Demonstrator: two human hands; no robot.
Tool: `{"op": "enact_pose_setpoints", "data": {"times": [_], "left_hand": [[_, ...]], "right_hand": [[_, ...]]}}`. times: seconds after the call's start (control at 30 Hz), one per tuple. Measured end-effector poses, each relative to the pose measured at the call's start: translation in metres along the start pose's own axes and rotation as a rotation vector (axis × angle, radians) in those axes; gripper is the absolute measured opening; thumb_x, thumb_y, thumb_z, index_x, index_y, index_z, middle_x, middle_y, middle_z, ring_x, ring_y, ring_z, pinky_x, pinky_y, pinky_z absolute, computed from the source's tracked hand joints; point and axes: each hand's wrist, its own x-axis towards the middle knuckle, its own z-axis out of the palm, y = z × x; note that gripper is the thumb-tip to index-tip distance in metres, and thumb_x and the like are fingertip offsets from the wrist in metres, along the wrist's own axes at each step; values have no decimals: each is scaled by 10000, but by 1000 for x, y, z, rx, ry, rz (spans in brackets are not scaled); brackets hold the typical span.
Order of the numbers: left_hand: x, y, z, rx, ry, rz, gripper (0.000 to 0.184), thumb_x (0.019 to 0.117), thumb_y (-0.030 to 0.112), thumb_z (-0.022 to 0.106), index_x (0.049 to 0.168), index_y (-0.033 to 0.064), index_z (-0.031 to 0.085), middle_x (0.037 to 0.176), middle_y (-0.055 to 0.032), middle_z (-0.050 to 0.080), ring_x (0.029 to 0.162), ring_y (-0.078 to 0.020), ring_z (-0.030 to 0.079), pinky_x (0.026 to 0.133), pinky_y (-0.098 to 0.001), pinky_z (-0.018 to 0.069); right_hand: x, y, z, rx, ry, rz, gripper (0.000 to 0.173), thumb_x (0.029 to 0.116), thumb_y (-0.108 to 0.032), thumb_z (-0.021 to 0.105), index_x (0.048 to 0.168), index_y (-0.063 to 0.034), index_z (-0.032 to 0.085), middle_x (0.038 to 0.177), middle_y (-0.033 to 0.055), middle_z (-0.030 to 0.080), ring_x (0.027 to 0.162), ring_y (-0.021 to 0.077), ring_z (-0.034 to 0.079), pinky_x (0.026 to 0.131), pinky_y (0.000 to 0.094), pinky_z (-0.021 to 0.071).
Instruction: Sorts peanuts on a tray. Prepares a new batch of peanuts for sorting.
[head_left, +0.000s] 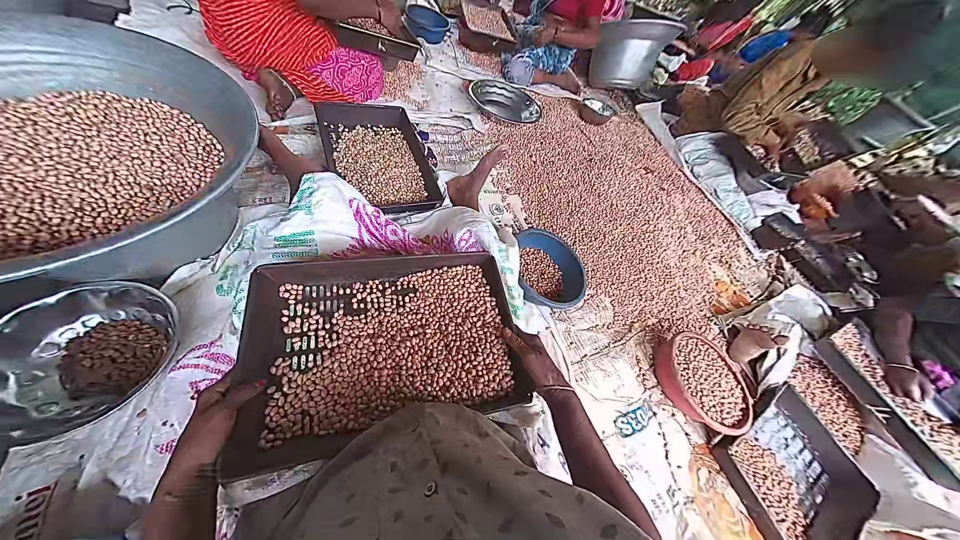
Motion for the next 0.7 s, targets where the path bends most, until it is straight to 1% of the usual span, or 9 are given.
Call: {"op": "enact_pose_setpoints", "data": {"times": [0.1,0.17,0.27,0.33,0.4,0.47,0.53,0.63,0.7], "left_hand": [[-23,3,-13,-324,11,-55,331,908,58,424,1171,178,586,922,137,729,793,58,691,680,-150,587],[-50,23,-3,-518,-31,-32,313,901,70,451,1132,211,608,917,122,757,807,28,714,695,-178,604],[-76,53,45,-557,-143,38,463,717,180,708,1167,192,599,896,118,743,794,24,708,704,-184,605],[-51,74,60,-540,-206,126,375,805,186,610,1175,195,549,910,142,731,818,44,699,725,-167,602],[-8,65,45,-693,-195,177,215,906,175,480,1027,194,657,880,74,756,804,0,717,707,-202,609],[5,42,19,-752,-137,269,298,962,144,363,927,226,647,851,106,750,791,43,699,698,-153,587],[-11,15,-8,-807,-182,308,134,887,238,624,926,238,752,881,94,768,811,37,711,713,-151,586],[-69,12,7,-660,-221,193,151,785,345,777,933,323,796,871,136,768,791,61,697,709,-146,573],[-78,37,36,-592,-196,169,329,764,389,819,1063,297,713,902,150,754,806,57,697,713,-147,584]], "right_hand": [[-45,-40,3,294,-111,22,743,1027,-498,458,1559,6,338,1417,24,604,1206,-14,599,1047,194,488],[-55,-43,-11,617,-44,80,621,970,-576,542,1387,-116,533,1152,6,748,1017,64,721,889,273,608],[-7,-11,-61,990,-123,-4,391,1049,-414,446,1107,-146,724,995,67,780,910,140,756,795,343,640],[27,-7,-61,1095,-157,-11,377,1048,-339,414,1095,-113,711,986,90,769,892,165,754,771,360,642],[29,-29,-27,1090,-84,23,452,1104,-336,270,1139,-96,651,977,84,757,881,158,746,769,355,639],[-1,-41,9,1022,-14,64,430,1121,-314,250,1293,-92,576,1037,80,741,923,152,733,804,349,627],[-37,-32,20,1005,-3,91,400,1080,-294,344,1372,-117,554,1080,80,751,942,145,744,808,333,635],[-51,-10,-26,1065,-27,57,292,954,-335,601,1144,-157,734,981,76,784,865,142,766,752,337,648],[-19,-8,-54,1083,-86,16,277,969,-340,589,1041,-143,770,941,70,782,840,141,762,739,338,646]]}}
